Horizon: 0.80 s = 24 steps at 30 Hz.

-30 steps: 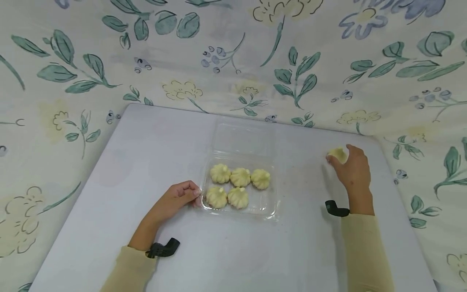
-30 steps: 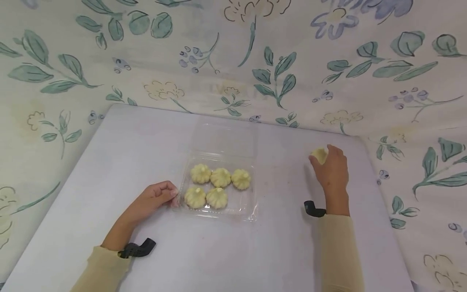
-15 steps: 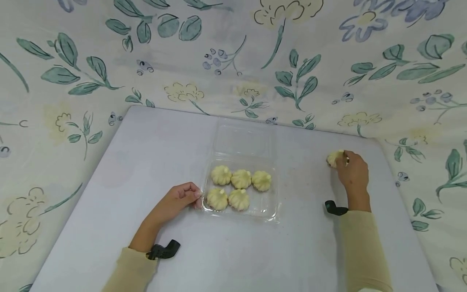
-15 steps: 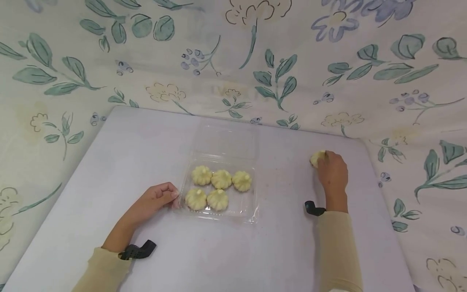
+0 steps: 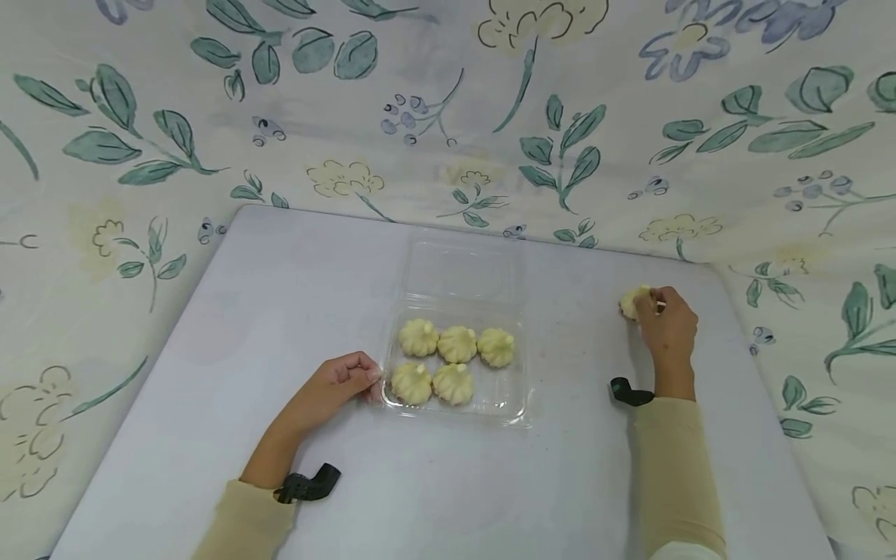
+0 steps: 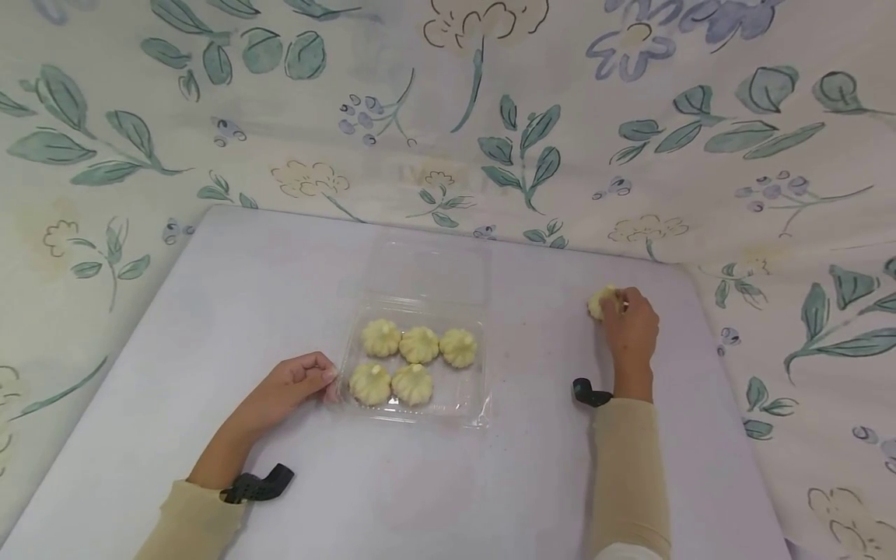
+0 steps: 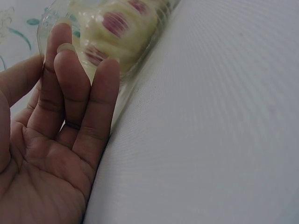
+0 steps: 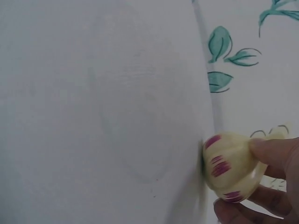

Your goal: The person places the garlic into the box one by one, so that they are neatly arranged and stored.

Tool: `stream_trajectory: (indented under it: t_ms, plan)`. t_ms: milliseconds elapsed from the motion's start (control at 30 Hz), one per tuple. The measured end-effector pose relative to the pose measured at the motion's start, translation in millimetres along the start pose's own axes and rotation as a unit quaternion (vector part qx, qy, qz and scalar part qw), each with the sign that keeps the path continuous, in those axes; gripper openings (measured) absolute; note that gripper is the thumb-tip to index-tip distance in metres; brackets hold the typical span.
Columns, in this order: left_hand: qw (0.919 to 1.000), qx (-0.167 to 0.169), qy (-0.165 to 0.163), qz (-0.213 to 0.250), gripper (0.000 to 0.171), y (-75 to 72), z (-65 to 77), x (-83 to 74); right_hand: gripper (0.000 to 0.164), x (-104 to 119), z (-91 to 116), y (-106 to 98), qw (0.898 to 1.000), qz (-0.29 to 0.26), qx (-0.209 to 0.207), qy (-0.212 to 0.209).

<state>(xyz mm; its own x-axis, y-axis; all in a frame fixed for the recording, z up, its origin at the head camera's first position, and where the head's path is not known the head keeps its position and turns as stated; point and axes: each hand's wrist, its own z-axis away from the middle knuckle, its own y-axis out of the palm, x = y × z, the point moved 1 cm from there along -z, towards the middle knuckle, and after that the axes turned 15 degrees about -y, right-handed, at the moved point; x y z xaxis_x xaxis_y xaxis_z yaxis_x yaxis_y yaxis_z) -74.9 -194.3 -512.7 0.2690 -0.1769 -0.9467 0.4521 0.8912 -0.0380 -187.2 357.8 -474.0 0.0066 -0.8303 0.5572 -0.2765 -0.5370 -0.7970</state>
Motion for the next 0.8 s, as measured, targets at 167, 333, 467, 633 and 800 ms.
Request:
stream_trajectory:
  t_ms: [167, 333, 467, 633, 800]
  plan:
    - [1.0000, -0.004, -0.002, -0.003, 0.018, 0.1, 0.9, -2.4, 0.048, 2, 2, 0, 1.000, -0.008, -0.008, 0.006]
    - [0.9999, -0.005, -0.010, -0.004, 0.018, 0.1, 1.0, -4.8, 0.049, 2, 4, 0, 1.000, -0.006, -0.010, 0.015]
    - [1.0000, -0.004, -0.003, -0.006, 0.018, 0.0, 0.0, -4.3, 0.049, 1, 6, 0, 1.000, -0.005, -0.017, 0.017]
    - [0.9999, -0.007, -0.005, -0.007, 0.018, -0.4, -0.1, -1.6, 0.047, 2, 8, 4, 0.999, -0.008, -0.037, 0.008]
    - [1.0000, -0.006, -0.006, -0.003, 0.017, -0.1, 0.9, -1.1, 0.045, 2, 11, 8, 0.998, -0.012, -0.058, 0.011]
